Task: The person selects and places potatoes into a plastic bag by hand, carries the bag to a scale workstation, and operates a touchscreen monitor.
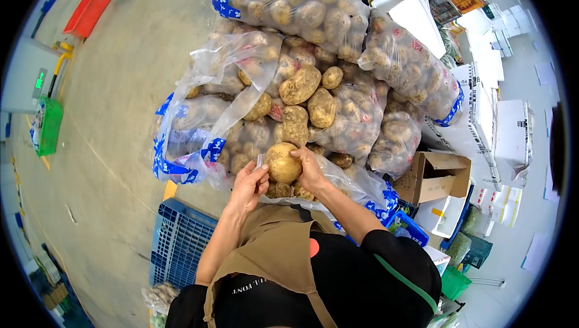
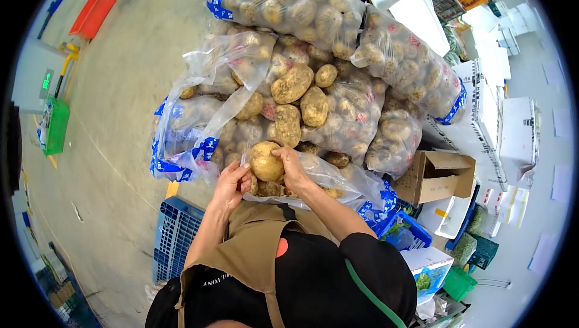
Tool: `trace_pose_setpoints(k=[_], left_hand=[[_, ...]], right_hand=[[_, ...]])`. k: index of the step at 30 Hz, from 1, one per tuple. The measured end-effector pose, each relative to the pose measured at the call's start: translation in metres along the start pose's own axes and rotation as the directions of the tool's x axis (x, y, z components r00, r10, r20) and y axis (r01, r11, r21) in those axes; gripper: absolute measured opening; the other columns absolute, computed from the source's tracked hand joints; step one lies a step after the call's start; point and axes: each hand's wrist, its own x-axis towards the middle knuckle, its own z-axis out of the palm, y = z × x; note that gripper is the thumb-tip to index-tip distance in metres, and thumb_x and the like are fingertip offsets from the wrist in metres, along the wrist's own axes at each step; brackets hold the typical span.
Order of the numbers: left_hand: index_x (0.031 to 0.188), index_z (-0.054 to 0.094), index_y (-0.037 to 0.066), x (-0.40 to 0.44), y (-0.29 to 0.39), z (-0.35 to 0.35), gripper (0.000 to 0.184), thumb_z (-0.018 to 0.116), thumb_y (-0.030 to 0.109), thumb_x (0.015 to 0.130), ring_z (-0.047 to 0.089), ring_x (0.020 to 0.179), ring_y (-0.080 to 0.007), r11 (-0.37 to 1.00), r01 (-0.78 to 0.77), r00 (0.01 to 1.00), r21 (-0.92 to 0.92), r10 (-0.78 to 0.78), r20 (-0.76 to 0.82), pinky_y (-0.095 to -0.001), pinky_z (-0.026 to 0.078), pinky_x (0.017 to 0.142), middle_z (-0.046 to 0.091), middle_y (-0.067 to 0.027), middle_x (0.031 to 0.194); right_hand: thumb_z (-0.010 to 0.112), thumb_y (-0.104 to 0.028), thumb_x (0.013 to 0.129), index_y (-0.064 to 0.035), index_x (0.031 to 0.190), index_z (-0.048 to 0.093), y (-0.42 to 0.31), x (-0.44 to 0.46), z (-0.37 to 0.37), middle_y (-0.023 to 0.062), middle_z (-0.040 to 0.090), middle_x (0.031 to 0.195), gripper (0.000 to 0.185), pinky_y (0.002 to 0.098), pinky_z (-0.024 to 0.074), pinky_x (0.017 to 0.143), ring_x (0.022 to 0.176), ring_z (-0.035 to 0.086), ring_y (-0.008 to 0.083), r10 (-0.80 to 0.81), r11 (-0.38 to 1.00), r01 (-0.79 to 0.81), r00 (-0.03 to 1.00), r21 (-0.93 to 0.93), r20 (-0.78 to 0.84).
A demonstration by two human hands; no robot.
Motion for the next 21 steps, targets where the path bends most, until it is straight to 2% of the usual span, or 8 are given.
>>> trace_pose_setpoints(k=[1, 4, 7, 8, 11, 15, 19, 21], left_hand=[[0.087, 0.049, 0.007, -0.002, -0.002, 0.000, 0.011, 0.059, 0.012, 0.088, 0.037, 0.047, -0.0069, 1.000, -0.001, 1.000, 0.002, 0.001, -0.002, -0.0210, 0.029, 0.043, 0.042, 0.0025, 0.062], [0.082, 0.048, 0.009, -0.004, 0.003, -0.008, 0.013, 0.057, 0.014, 0.089, 0.038, 0.048, -0.0081, 0.999, 0.017, 1.000, -0.048, -0.016, 0.010, -0.0223, 0.029, 0.044, 0.044, 0.0016, 0.061], [0.077, 0.046, 0.011, -0.002, 0.004, -0.019, 0.016, 0.056, 0.016, 0.089, 0.037, 0.047, -0.0091, 0.993, 0.031, 0.999, -0.111, -0.027, 0.036, -0.0234, 0.029, 0.045, 0.045, 0.0009, 0.061], [0.077, 0.045, 0.012, -0.004, 0.005, -0.018, 0.017, 0.056, 0.015, 0.089, 0.037, 0.047, -0.0092, 0.992, 0.039, 0.999, -0.116, -0.036, 0.032, -0.0236, 0.029, 0.047, 0.044, 0.0011, 0.061], [0.076, 0.045, 0.012, -0.005, 0.005, -0.016, 0.016, 0.054, 0.016, 0.090, 0.036, 0.049, -0.0091, 0.985, 0.054, 0.998, -0.164, -0.057, -0.010, -0.0243, 0.028, 0.048, 0.043, 0.0019, 0.060], [0.076, 0.045, 0.011, -0.002, -0.002, -0.016, 0.017, 0.052, 0.018, 0.091, 0.036, 0.047, -0.0087, 0.953, 0.051, 0.997, -0.297, -0.064, -0.032, -0.0253, 0.028, 0.048, 0.042, 0.0024, 0.059], [0.079, 0.047, 0.012, -0.001, -0.010, -0.023, 0.012, 0.053, 0.015, 0.090, 0.036, 0.050, -0.0091, 0.922, 0.050, 0.997, -0.385, -0.023, 0.076, -0.0226, 0.028, 0.048, 0.041, 0.0026, 0.061], [0.080, 0.047, 0.011, -0.010, -0.009, -0.023, 0.011, 0.052, 0.014, 0.090, 0.036, 0.049, -0.0086, 0.932, 0.042, 0.996, -0.361, -0.011, 0.089, -0.0218, 0.028, 0.047, 0.042, 0.0019, 0.062]], right_hand=[[0.049, -0.017, 0.082, 0.0027, 0.121, 0.046, 0.009, 0.004, -0.009, 0.0157, 0.054, 0.114, 0.043, 0.0328, 0.0440, 0.089, 0.104, 0.054, 0.0242, -0.012, 1.000, 0.013, 1.000, 0.028, -0.006], [0.041, -0.015, 0.081, 0.0048, 0.122, 0.045, 0.026, 0.018, -0.041, 0.0138, 0.054, 0.113, 0.046, 0.0331, 0.0446, 0.092, 0.104, 0.054, 0.0217, -0.241, 0.894, 0.279, 0.959, -0.351, 0.149], [0.038, -0.016, 0.081, 0.0052, 0.123, 0.044, 0.015, 0.008, -0.035, 0.0146, 0.055, 0.113, 0.047, 0.0328, 0.0442, 0.093, 0.103, 0.055, 0.0219, -0.217, 0.895, 0.240, 0.971, -0.375, 0.103], [0.038, -0.016, 0.085, 0.0078, 0.121, 0.046, 0.011, 0.003, -0.032, 0.0160, 0.055, 0.115, 0.044, 0.0334, 0.0429, 0.091, 0.104, 0.054, 0.0216, -0.225, 0.933, 0.254, 0.964, -0.255, 0.140], [0.035, -0.016, 0.085, 0.0075, 0.123, 0.043, -0.003, -0.009, -0.026, 0.0148, 0.056, 0.114, 0.045, 0.0325, 0.0435, 0.092, 0.104, 0.055, 0.0204, -0.130, 0.980, 0.157, 0.971, -0.122, 0.202], [0.044, -0.031, 0.093, 0.0015, 0.129, 0.041, 0.002, -0.020, -0.035, 0.0127, 0.053, 0.121, 0.049, 0.0332, 0.0451, 0.091, 0.109, 0.054, 0.0218, 0.078, 0.997, -0.077, 0.986, -0.014, 0.146], [0.052, -0.037, 0.090, -0.0044, 0.129, 0.043, 0.025, -0.032, -0.064, 0.0121, 0.053, 0.122, 0.052, 0.0419, 0.0473, 0.088, 0.112, 0.052, 0.0221, 0.401, 0.913, -0.409, 0.899, 0.007, 0.174], [0.058, -0.033, 0.087, -0.0072, 0.123, 0.047, 0.053, -0.033, -0.107, 0.0127, 0.059, 0.106, 0.045, 0.0445, 0.0502, 0.079, 0.095, 0.059, 0.0248, 0.507, 0.862, -0.506, 0.855, -0.044, 0.105]])
